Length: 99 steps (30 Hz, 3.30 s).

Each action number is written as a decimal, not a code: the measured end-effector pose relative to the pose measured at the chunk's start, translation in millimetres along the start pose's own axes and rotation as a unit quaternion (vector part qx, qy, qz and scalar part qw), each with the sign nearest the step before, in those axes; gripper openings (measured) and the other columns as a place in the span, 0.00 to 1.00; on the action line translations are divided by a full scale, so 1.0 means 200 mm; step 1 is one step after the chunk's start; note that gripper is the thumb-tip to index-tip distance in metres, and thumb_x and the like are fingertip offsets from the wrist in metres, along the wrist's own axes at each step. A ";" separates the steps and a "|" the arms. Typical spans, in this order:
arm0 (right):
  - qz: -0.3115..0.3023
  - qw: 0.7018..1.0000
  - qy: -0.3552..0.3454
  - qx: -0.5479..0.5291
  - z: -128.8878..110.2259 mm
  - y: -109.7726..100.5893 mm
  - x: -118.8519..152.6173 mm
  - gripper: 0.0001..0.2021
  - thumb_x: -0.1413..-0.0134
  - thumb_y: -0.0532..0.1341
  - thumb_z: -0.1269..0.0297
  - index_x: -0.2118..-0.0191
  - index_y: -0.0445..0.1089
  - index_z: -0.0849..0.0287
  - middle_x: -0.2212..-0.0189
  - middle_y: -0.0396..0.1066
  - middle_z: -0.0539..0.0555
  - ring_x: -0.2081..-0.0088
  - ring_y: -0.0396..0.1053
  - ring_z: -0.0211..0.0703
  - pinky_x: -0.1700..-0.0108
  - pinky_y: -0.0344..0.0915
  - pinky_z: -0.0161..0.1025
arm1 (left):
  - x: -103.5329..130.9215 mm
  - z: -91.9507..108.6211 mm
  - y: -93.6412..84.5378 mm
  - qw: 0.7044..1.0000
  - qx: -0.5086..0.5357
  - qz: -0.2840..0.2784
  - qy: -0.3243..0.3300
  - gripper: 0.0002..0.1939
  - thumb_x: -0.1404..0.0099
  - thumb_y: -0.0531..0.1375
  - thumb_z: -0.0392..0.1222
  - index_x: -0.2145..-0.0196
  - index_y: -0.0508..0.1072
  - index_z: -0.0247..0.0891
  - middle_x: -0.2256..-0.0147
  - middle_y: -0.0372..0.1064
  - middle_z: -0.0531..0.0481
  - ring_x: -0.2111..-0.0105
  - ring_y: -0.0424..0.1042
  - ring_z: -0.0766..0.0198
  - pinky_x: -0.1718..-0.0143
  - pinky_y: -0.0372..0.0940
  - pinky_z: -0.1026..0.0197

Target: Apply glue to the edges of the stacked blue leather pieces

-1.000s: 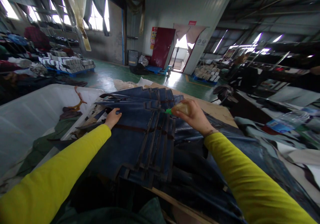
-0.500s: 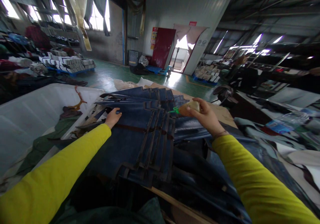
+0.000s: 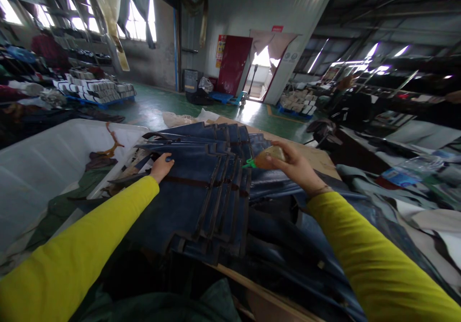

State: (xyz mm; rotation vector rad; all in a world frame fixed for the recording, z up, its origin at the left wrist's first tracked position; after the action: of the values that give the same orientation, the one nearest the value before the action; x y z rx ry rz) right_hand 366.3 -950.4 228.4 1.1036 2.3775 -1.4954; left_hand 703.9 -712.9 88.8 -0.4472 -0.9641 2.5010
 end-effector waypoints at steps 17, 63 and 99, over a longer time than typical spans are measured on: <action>-0.034 0.999 0.016 -0.031 -0.08 -0.01 0.14 0.25 0.49 0.60 0.53 0.46 0.62 0.57 0.51 0.66 0.55 0.48 0.62 0.51 0.46 0.62 0.43 | -0.01 0.00 0.00 1.000 -0.013 0.004 0.002 0.19 0.39 0.56 0.41 0.50 0.67 0.38 0.51 0.69 0.43 0.51 0.68 0.57 0.52 0.61 0.60; -0.159 0.986 -0.038 -0.037 -0.32 -0.06 0.65 0.24 0.49 0.61 0.56 0.45 0.58 0.44 0.48 0.61 0.52 0.48 0.63 0.50 0.47 0.63 0.42 | -0.01 0.01 -0.01 1.000 -0.019 0.002 -0.002 0.20 0.39 0.56 0.42 0.49 0.67 0.38 0.50 0.68 0.44 0.50 0.67 0.58 0.51 0.60 0.61; -0.055 0.972 -0.214 0.077 -0.36 -0.03 0.48 0.24 0.49 0.62 0.62 0.47 0.56 0.49 0.50 0.58 0.57 0.49 0.61 0.51 0.50 0.64 0.48 | -0.01 0.01 -0.01 1.000 -0.014 0.006 -0.002 0.19 0.39 0.56 0.41 0.50 0.67 0.38 0.51 0.68 0.45 0.51 0.68 0.59 0.51 0.60 0.62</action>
State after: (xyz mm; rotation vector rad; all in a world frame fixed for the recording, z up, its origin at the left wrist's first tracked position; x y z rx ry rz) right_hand 311.7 -843.7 223.6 0.5973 2.0806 -1.7670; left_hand 705.5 -713.7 90.7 -0.4577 -1.0014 2.5023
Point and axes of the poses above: each hand's wrist, its own x-axis away from the middle knuckle, its own y-axis out of the palm, z = x × y, the point moved 1 cm from there along -x, towards the middle knuckle
